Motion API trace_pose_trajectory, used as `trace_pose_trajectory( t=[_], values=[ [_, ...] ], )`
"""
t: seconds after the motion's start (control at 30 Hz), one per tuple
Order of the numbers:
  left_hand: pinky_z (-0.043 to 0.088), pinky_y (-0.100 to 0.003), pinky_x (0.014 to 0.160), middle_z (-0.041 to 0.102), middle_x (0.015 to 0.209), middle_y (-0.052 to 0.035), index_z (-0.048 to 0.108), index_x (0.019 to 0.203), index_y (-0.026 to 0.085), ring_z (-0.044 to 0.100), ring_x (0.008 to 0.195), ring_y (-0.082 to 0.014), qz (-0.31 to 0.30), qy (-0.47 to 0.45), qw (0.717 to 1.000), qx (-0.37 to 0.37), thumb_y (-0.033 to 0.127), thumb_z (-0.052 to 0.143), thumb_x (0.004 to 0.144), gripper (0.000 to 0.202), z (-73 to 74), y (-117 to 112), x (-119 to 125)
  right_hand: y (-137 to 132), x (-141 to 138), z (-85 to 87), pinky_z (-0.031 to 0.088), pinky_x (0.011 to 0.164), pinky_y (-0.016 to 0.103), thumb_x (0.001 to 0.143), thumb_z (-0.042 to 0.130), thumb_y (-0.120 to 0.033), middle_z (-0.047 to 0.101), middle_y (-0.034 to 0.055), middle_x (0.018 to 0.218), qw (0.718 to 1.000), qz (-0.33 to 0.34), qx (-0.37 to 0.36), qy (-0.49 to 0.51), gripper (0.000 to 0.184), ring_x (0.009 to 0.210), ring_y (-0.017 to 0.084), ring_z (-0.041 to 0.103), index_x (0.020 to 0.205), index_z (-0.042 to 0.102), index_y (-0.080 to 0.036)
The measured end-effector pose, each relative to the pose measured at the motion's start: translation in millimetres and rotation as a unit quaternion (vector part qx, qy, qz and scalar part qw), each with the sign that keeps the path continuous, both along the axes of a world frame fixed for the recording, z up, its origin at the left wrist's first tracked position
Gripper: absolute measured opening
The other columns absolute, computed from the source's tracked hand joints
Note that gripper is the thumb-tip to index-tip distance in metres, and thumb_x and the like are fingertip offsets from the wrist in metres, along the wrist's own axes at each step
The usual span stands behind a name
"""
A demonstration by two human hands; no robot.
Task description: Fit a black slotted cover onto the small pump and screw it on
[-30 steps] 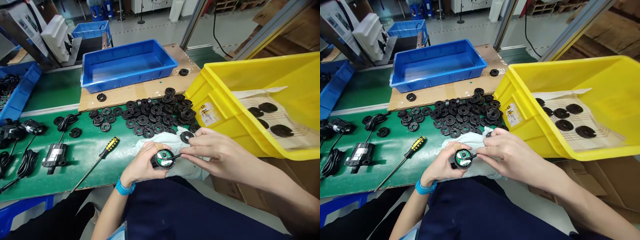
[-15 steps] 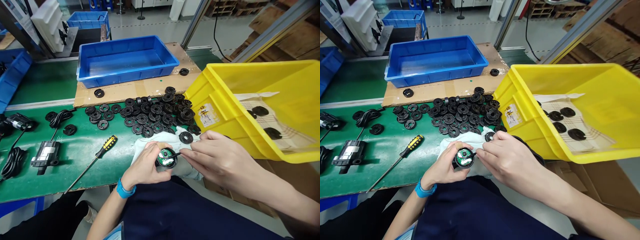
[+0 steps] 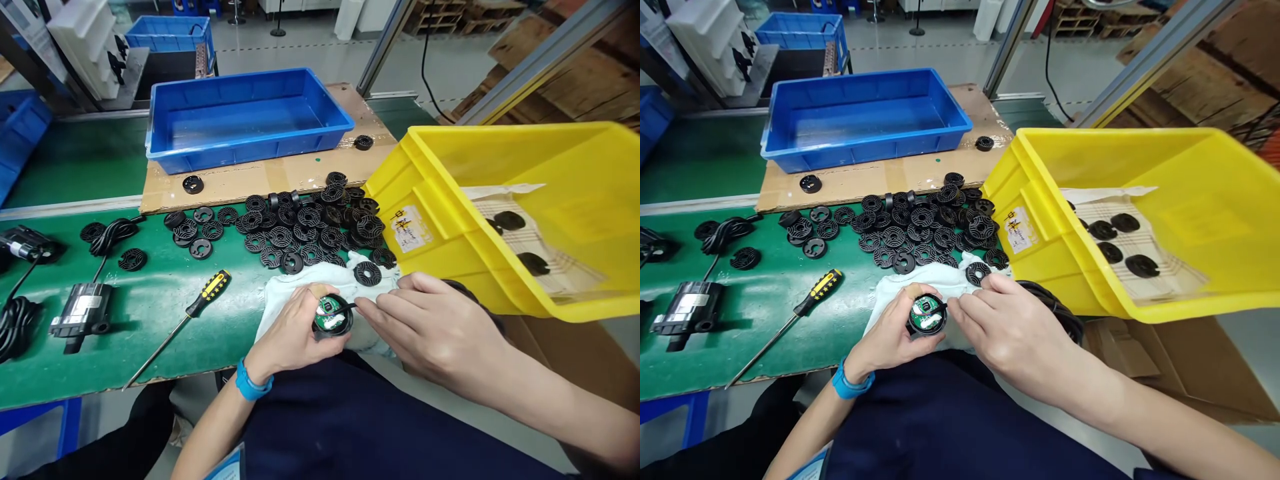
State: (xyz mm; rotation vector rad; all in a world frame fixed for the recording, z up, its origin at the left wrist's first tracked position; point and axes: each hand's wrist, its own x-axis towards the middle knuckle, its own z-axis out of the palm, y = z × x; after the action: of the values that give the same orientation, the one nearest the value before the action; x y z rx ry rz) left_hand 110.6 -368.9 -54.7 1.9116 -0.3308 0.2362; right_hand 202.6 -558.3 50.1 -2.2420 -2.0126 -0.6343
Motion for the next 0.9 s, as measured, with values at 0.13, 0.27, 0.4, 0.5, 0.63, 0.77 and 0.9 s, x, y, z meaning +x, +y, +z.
trace_pose_trajectory(
  t=[0.13,0.27,0.4,0.5,0.63,0.77,0.9],
  values=[
    [0.052,-0.046,0.109,0.064,0.131,-0.0109,0.045,0.135,0.026,0.063,0.125,-0.0295,0.010,0.004,1.000,0.004,0.026,0.077,0.088,0.057,1.3,-3,0,-1,1,-0.5,0.036,0.064,0.036,0.101,0.045,0.000,0.051,0.0024,0.065,1.000,0.007,-0.006,-0.012,0.032,0.061,0.019,0.040,0.085,0.069,-0.013],
    [0.054,-0.045,0.106,0.065,0.128,-0.0112,0.046,0.134,0.025,0.064,0.122,-0.0291,0.034,-0.001,0.999,0.009,0.025,0.076,0.088,0.054,1.1,-8,0,-2,3,-0.9,0.036,0.064,0.037,0.101,0.044,-0.001,0.051,0.0027,0.065,1.000,0.008,-0.011,-0.019,0.031,0.061,0.020,0.040,0.089,0.070,-0.013],
    [0.055,-0.045,0.104,0.066,0.127,-0.0112,0.048,0.134,0.024,0.065,0.119,-0.0291,0.060,-0.016,0.998,0.003,0.024,0.076,0.086,0.056,-2.5,-13,-1,-2,3,0.1,0.036,0.063,0.036,0.099,0.046,0.001,0.050,0.0009,0.066,1.000,0.004,0.004,0.009,0.028,0.061,0.019,0.041,0.094,0.069,-0.015],
    [0.054,-0.047,0.109,0.066,0.133,-0.0116,0.045,0.141,0.025,0.065,0.126,-0.0301,0.082,-0.031,0.996,-0.004,0.024,0.077,0.086,0.064,-4.9,-15,-2,-1,3,1.0,0.037,0.062,0.036,0.100,0.046,0.000,0.051,0.0001,0.066,1.000,0.006,0.000,0.006,0.026,0.060,0.019,0.041,0.097,0.069,-0.013],
    [0.052,-0.047,0.113,0.068,0.134,-0.0109,0.033,0.155,0.025,0.064,0.131,-0.0295,0.094,-0.041,0.994,-0.025,0.025,0.078,0.087,0.082,-4.7,-16,-2,-1,5,0.0,0.039,0.063,0.036,0.099,0.049,0.002,0.052,0.0006,0.065,1.000,0.007,-0.005,-0.002,0.024,0.060,0.018,0.041,0.095,0.070,-0.008],
    [0.052,-0.047,0.114,0.068,0.136,-0.0110,0.030,0.158,0.027,0.066,0.129,-0.0290,0.086,-0.027,0.995,-0.048,0.029,0.082,0.085,0.090,-6.3,-16,-2,-1,7,-0.9,0.039,0.063,0.036,0.099,0.049,0.003,0.053,0.0012,0.065,1.000,0.010,-0.008,0.000,0.025,0.060,0.017,0.041,0.094,0.072,-0.006],
    [0.051,-0.049,0.116,0.062,0.145,-0.0138,0.030,0.158,0.027,0.062,0.136,-0.0309,0.084,-0.035,0.994,-0.057,0.031,0.085,0.082,0.094,-9.8,-15,-1,1,8,1.1,0.038,0.063,0.035,0.098,0.050,0.005,0.053,0.0009,0.065,1.000,0.014,-0.005,0.012,0.025,0.059,0.017,0.039,0.091,0.072,-0.006]
  ],
)
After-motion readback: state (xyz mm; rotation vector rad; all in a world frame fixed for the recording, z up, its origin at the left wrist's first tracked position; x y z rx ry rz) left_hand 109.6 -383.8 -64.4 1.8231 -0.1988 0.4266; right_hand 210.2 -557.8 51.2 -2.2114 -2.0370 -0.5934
